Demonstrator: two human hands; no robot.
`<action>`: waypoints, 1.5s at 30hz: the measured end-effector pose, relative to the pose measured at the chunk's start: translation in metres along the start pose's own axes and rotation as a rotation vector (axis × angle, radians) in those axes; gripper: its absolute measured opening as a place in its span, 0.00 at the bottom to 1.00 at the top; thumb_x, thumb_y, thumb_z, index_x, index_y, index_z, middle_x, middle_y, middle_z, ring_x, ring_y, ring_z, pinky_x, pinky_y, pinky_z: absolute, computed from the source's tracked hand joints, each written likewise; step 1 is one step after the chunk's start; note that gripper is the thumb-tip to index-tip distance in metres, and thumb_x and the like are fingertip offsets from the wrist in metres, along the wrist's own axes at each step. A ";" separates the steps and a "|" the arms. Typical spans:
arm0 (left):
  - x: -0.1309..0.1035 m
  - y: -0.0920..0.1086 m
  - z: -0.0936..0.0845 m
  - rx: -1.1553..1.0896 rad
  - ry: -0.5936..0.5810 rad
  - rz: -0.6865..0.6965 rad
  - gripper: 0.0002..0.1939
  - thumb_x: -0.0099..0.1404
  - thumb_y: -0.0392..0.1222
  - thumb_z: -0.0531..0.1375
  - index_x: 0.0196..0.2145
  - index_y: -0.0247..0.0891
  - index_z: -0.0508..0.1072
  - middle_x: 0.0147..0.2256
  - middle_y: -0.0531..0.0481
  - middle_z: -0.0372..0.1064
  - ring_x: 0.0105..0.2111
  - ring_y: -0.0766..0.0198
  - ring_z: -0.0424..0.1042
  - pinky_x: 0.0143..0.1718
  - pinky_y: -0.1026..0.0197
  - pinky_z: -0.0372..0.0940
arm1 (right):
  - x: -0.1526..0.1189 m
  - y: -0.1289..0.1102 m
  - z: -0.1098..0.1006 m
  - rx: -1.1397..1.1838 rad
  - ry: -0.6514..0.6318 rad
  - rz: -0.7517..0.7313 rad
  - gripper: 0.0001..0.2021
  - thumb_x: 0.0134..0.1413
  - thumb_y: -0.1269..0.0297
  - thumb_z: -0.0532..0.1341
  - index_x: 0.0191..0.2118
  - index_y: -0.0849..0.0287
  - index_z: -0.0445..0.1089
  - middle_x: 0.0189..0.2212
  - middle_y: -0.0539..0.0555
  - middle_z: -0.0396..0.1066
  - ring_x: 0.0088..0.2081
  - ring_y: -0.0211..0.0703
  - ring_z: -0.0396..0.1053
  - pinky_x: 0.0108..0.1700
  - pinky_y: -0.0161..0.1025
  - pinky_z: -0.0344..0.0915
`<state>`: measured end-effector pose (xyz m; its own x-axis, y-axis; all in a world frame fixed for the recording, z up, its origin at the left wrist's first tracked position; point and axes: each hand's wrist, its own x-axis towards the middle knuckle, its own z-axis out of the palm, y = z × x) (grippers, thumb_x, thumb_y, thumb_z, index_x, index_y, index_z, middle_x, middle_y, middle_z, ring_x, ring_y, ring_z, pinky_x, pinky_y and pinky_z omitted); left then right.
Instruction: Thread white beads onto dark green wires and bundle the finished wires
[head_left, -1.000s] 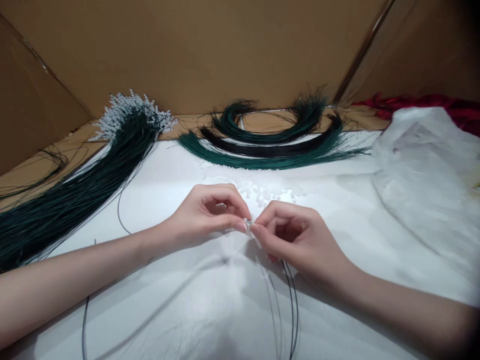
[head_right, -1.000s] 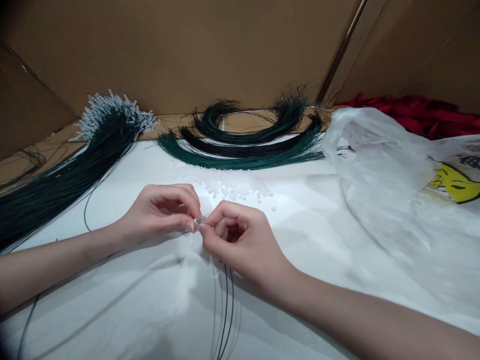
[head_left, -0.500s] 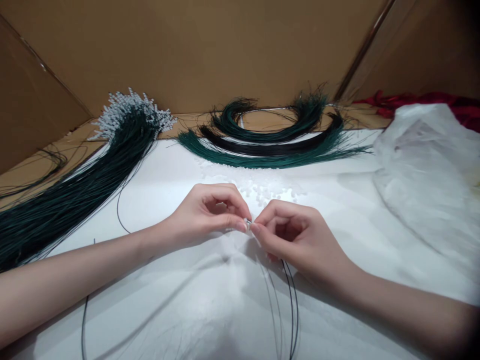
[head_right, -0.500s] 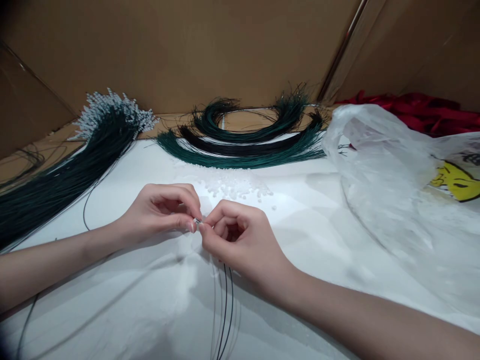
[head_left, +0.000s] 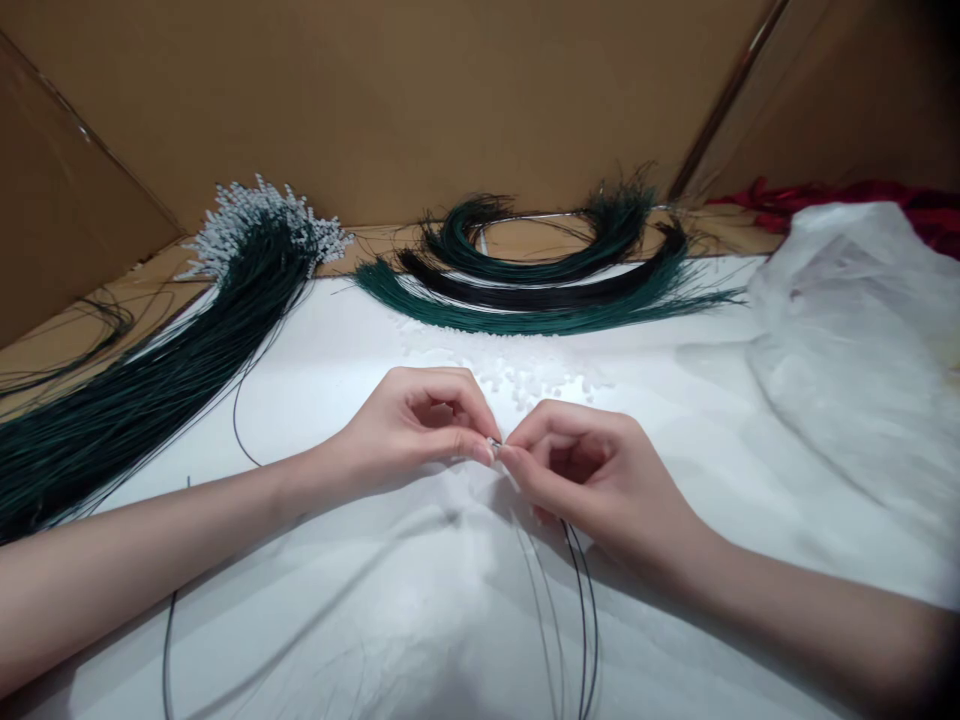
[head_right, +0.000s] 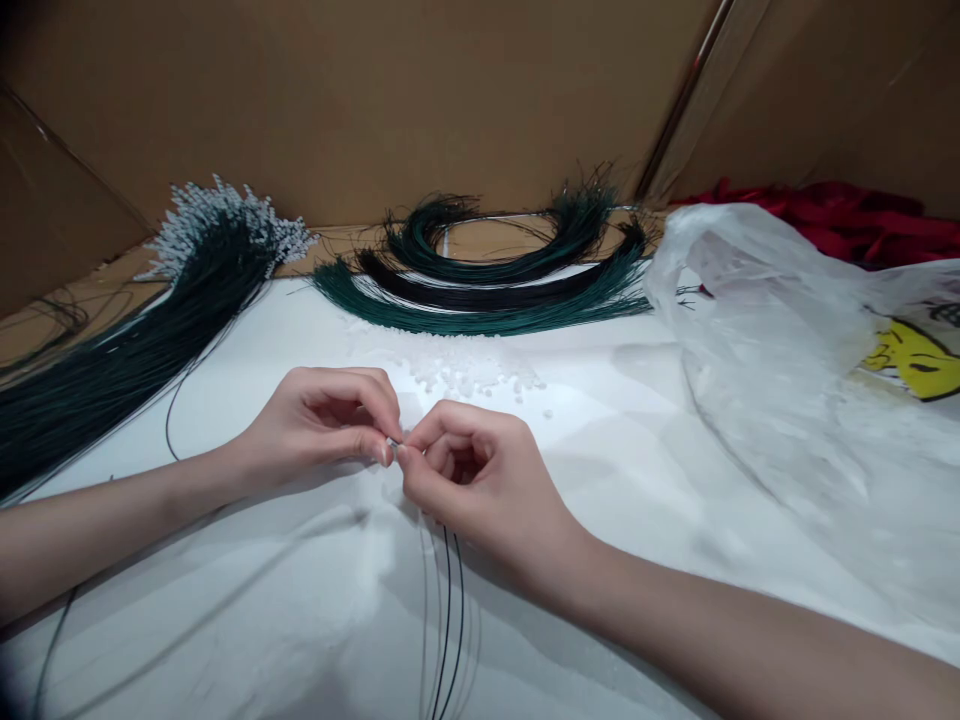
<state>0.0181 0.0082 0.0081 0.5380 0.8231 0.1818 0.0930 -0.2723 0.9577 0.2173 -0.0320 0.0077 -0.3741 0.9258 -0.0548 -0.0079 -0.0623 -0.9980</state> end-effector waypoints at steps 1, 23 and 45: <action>0.000 0.000 0.000 -0.001 -0.001 0.002 0.05 0.56 0.37 0.70 0.28 0.34 0.79 0.27 0.51 0.71 0.26 0.70 0.69 0.28 0.67 0.63 | 0.000 0.000 0.000 -0.003 0.001 -0.001 0.05 0.52 0.71 0.66 0.28 0.62 0.70 0.15 0.44 0.63 0.17 0.29 0.60 0.19 0.29 0.53; 0.000 0.000 0.001 0.011 -0.016 0.044 0.04 0.56 0.34 0.70 0.27 0.34 0.79 0.28 0.50 0.73 0.28 0.69 0.71 0.29 0.68 0.66 | 0.000 0.002 0.000 -0.016 -0.024 -0.006 0.08 0.50 0.66 0.70 0.27 0.61 0.71 0.14 0.44 0.61 0.17 0.29 0.57 0.19 0.30 0.51; 0.000 0.002 0.000 0.084 -0.023 0.101 0.04 0.58 0.35 0.69 0.27 0.35 0.78 0.27 0.51 0.72 0.26 0.69 0.70 0.28 0.67 0.64 | 0.000 -0.001 0.000 -0.056 -0.011 0.021 0.04 0.51 0.71 0.65 0.27 0.61 0.71 0.15 0.45 0.62 0.18 0.30 0.58 0.20 0.30 0.51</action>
<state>0.0186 0.0078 0.0095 0.5670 0.7782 0.2700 0.1071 -0.3947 0.9125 0.2172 -0.0323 0.0090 -0.3842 0.9201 -0.0758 0.0520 -0.0604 -0.9968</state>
